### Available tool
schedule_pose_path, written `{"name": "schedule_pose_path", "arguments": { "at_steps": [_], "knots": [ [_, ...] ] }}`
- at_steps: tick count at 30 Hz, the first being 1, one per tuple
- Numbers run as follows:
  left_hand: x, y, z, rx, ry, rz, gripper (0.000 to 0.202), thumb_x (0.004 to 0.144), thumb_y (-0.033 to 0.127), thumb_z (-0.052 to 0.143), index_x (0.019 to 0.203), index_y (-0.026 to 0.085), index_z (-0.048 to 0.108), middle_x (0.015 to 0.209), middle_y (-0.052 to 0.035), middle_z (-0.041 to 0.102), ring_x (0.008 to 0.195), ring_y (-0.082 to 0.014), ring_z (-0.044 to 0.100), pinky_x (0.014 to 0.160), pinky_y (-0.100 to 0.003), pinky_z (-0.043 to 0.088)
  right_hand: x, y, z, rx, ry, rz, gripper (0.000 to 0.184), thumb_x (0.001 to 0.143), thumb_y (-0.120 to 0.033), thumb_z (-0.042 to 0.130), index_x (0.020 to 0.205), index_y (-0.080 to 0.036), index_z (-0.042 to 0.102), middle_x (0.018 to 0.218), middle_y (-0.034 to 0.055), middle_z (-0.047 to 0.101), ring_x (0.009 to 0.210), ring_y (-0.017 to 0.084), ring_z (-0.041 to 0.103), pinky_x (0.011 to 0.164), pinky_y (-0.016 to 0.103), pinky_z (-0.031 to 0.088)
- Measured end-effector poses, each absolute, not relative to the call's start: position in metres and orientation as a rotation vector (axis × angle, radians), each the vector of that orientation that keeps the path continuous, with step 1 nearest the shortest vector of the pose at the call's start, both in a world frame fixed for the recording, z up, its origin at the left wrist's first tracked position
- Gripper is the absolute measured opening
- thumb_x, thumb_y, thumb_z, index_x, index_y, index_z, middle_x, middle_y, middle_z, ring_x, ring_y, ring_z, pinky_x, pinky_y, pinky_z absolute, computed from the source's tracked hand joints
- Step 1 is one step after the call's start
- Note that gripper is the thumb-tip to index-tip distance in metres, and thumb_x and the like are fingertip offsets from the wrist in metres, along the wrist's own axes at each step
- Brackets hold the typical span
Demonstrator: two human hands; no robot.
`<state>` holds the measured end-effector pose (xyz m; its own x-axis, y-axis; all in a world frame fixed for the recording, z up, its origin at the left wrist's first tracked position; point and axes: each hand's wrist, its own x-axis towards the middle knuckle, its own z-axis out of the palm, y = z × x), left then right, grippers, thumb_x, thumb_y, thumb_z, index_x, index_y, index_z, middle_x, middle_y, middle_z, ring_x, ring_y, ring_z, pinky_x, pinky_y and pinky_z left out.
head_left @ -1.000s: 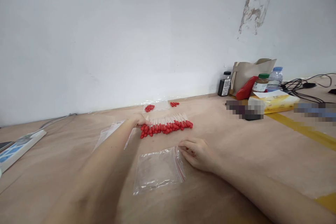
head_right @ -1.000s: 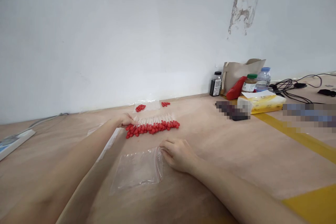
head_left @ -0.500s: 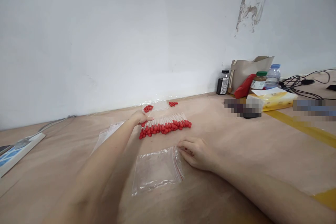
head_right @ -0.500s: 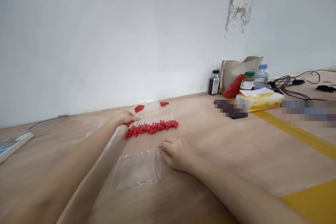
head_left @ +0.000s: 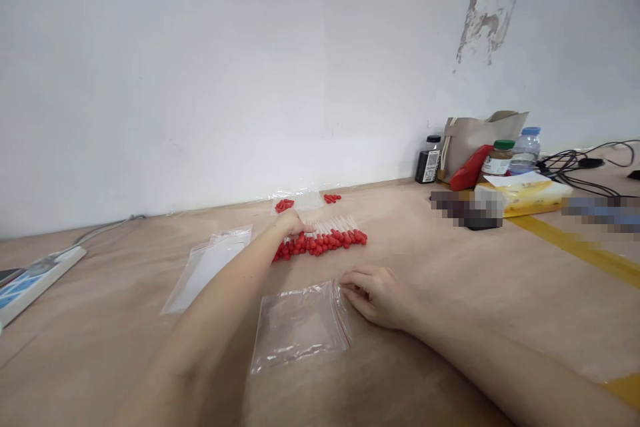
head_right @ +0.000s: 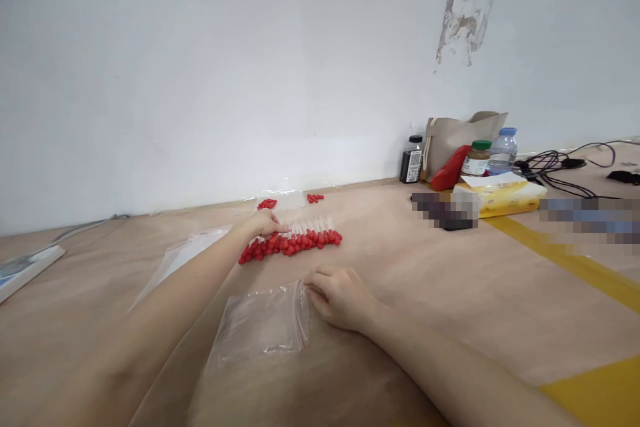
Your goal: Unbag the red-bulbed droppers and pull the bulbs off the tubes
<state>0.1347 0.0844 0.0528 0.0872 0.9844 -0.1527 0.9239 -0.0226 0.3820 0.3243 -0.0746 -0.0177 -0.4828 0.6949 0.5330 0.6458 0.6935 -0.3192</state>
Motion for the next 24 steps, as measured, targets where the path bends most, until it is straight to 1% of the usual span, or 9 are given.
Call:
{"name": "schedule_pose_path", "arguments": {
  "at_steps": [6, 10, 12, 14, 16, 18, 20, 22, 24],
  "knots": [
    [0.146, 0.078, 0.067, 2.155, 1.944, 0.184, 0.04, 0.051, 0.053, 0.069, 0.051, 0.015, 0.056, 0.05, -0.0072, 0.059, 0.064, -0.0237, 0.059, 0.059, -0.028, 0.041, 0.325, -0.076, -0.018, -1.023, -2.243, 0.098, 0.016, 0.079, -0.018, 0.046, 0.089, -0.02, 0.06, 0.082, 0.0021, 0.062, 0.069, 0.011, 0.056, 0.062, 0.02, 0.041],
    [0.136, 0.044, 0.072, 2.346, 1.867, 0.42, 0.034, 0.069, 0.046, 0.059, 0.084, 0.016, 0.06, 0.082, -0.0059, 0.065, 0.08, -0.0195, 0.059, 0.071, -0.026, 0.042, 0.323, -0.08, -0.011, -1.014, -2.131, 0.098, 0.016, 0.081, -0.02, 0.045, 0.087, -0.019, 0.06, 0.081, 0.0041, 0.061, 0.074, 0.013, 0.056, 0.066, 0.023, 0.042],
    [0.125, 0.012, 0.063, 2.533, 1.61, 0.576, 0.027, 0.08, 0.04, 0.046, 0.089, 0.017, 0.059, 0.085, -0.0049, 0.064, 0.08, -0.0171, 0.058, 0.074, -0.027, 0.043, 0.32, -0.084, -0.006, -0.929, -2.128, 0.143, 0.018, 0.082, -0.021, 0.045, 0.091, -0.018, 0.06, 0.085, 0.0061, 0.061, 0.08, 0.014, 0.055, 0.071, 0.025, 0.043],
    [0.111, -0.026, 0.048, 2.687, 1.279, 0.61, 0.028, 0.085, 0.034, 0.038, 0.091, 0.019, 0.06, 0.091, -0.0055, 0.063, 0.086, -0.0176, 0.057, 0.079, -0.03, 0.043, 0.315, -0.088, -0.003, -0.794, -2.213, 0.186, 0.021, 0.082, -0.023, 0.046, 0.098, -0.019, 0.06, 0.096, 0.0075, 0.061, 0.088, 0.014, 0.055, 0.077, 0.026, 0.043],
    [0.095, -0.06, 0.032, 2.724, 1.106, 0.508, 0.032, 0.087, 0.033, 0.035, 0.109, 0.022, 0.055, 0.113, -0.0064, 0.057, 0.105, -0.019, 0.051, 0.091, -0.034, 0.039, 0.312, -0.092, -0.003, -0.672, -2.341, 0.189, 0.023, 0.082, -0.027, 0.048, 0.101, -0.021, 0.06, 0.107, 0.0069, 0.059, 0.099, 0.015, 0.053, 0.085, 0.029, 0.041],
    [0.081, -0.085, 0.019, 2.737, 1.01, 0.322, 0.047, 0.086, 0.039, 0.038, 0.131, 0.026, 0.033, 0.136, -0.0052, 0.036, 0.126, -0.0216, 0.031, 0.103, -0.038, 0.027, 0.31, -0.092, -0.005, -0.611, -2.445, 0.177, 0.021, 0.082, -0.029, 0.05, 0.098, -0.024, 0.062, 0.111, 0.005, 0.059, 0.108, 0.016, 0.049, 0.092, 0.032, 0.037],
    [0.071, -0.097, 0.011, 2.737, 0.967, 0.163, 0.058, 0.085, 0.044, 0.039, 0.136, 0.029, 0.018, 0.144, -0.0035, 0.018, 0.131, -0.0248, 0.016, 0.106, -0.045, 0.017, 0.311, -0.089, -0.009, -0.595, -2.499, 0.216, 0.019, 0.081, -0.029, 0.051, 0.094, -0.024, 0.065, 0.108, 0.0039, 0.061, 0.107, 0.016, 0.05, 0.095, 0.033, 0.035],
    [0.067, -0.1, 0.007, 2.712, 0.975, 0.091, 0.061, 0.083, 0.049, 0.04, 0.136, 0.032, 0.016, 0.145, -0.0029, 0.011, 0.132, -0.0271, 0.011, 0.106, -0.049, 0.012, 0.314, -0.084, -0.012, -0.612, -2.508, 0.292, 0.02, 0.081, -0.029, 0.052, 0.094, -0.024, 0.065, 0.104, 0.0043, 0.063, 0.102, 0.015, 0.054, 0.093, 0.031, 0.038],
    [0.068, -0.096, 0.005, 2.637, 1.05, 0.175, 0.055, 0.084, 0.048, 0.038, 0.135, 0.032, 0.023, 0.144, -0.0032, 0.016, 0.131, -0.0263, 0.015, 0.106, -0.047, 0.014, 0.318, -0.079, -0.014, -0.648, -2.485, 0.361, 0.022, 0.08, -0.029, 0.052, 0.096, -0.022, 0.065, 0.104, 0.0055, 0.063, 0.099, 0.014, 0.056, 0.089, 0.028, 0.041]
  ]
}}
